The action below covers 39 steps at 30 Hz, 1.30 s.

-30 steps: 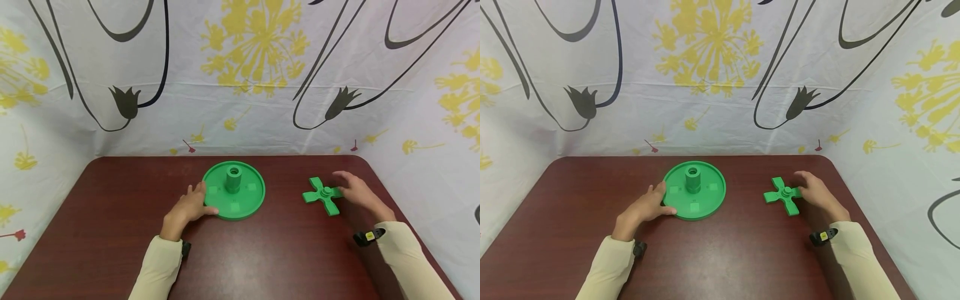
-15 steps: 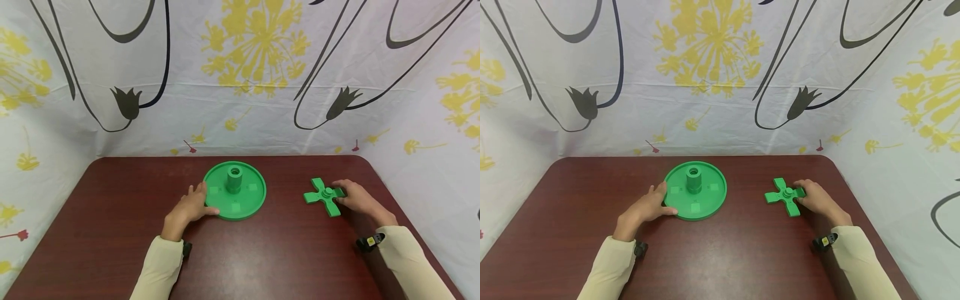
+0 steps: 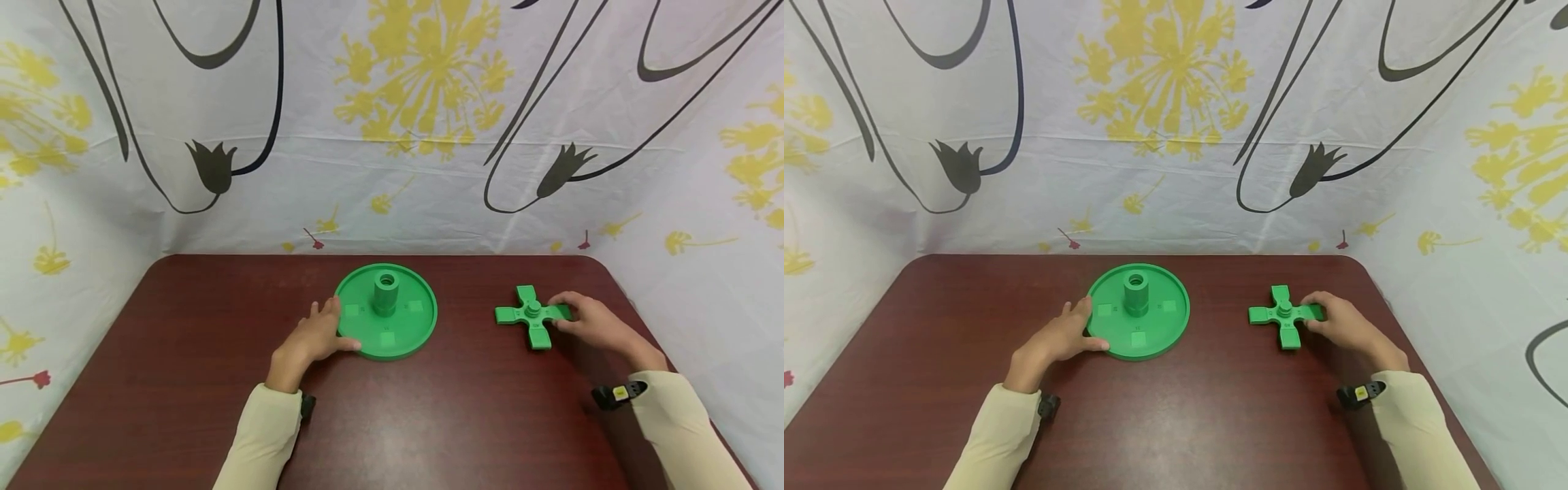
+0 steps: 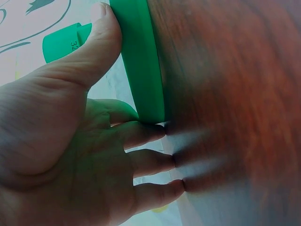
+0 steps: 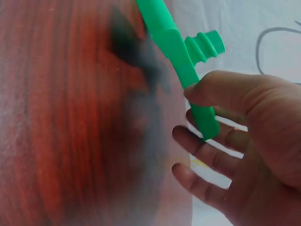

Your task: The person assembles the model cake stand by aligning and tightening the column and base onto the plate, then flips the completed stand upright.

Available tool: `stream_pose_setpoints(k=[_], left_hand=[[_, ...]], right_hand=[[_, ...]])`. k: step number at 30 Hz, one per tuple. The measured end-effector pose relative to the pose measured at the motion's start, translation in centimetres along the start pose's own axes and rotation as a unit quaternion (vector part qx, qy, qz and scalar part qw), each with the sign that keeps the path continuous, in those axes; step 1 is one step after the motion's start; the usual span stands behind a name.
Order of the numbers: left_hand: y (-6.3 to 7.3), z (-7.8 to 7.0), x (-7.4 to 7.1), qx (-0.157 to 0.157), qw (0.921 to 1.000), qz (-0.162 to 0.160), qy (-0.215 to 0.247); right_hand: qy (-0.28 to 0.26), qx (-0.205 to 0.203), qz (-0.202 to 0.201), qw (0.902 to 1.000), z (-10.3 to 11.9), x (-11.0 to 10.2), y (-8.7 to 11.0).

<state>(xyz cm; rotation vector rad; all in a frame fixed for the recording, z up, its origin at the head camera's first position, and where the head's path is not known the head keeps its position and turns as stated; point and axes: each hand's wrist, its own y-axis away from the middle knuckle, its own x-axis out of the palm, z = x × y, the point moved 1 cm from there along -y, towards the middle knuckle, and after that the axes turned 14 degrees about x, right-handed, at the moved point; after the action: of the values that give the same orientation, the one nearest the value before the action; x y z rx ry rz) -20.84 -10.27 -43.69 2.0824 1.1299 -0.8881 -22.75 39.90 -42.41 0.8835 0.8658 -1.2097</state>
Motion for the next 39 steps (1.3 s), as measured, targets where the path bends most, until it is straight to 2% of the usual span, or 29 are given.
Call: stream_pose_setpoints(k=[11, 18, 25, 31, 39], left_hand=[[0.0, 0.0, 0.0, 0.004, 1.0000, -0.001, -0.003], [0.0, -0.1, 0.0, 0.006, 1.0000, -0.001, 0.001], [0.0, -0.1, 0.0, 0.005, 1.0000, -0.001, 0.003], [0.0, 0.0, 0.1, 0.007, 1.0000, -0.002, 0.002], [0.0, 0.0, 0.0, 0.005, 1.0000, 0.001, 0.001]], right_hand=[[-0.074, 0.002, -0.045, 0.9962, 1.3, -0.5, 0.0], [-0.146, 0.013, -0.027, 0.9889, 2.7, -0.9, -0.1], [-0.202, 0.000, -0.035, 0.9788, 4.3, -0.6, -0.7], [-0.220, -0.008, -0.029, 0.9751, 5.4, -0.4, -1.1], [-0.214, -0.003, -0.018, 0.9766, 6.2, 0.4, -1.7]])
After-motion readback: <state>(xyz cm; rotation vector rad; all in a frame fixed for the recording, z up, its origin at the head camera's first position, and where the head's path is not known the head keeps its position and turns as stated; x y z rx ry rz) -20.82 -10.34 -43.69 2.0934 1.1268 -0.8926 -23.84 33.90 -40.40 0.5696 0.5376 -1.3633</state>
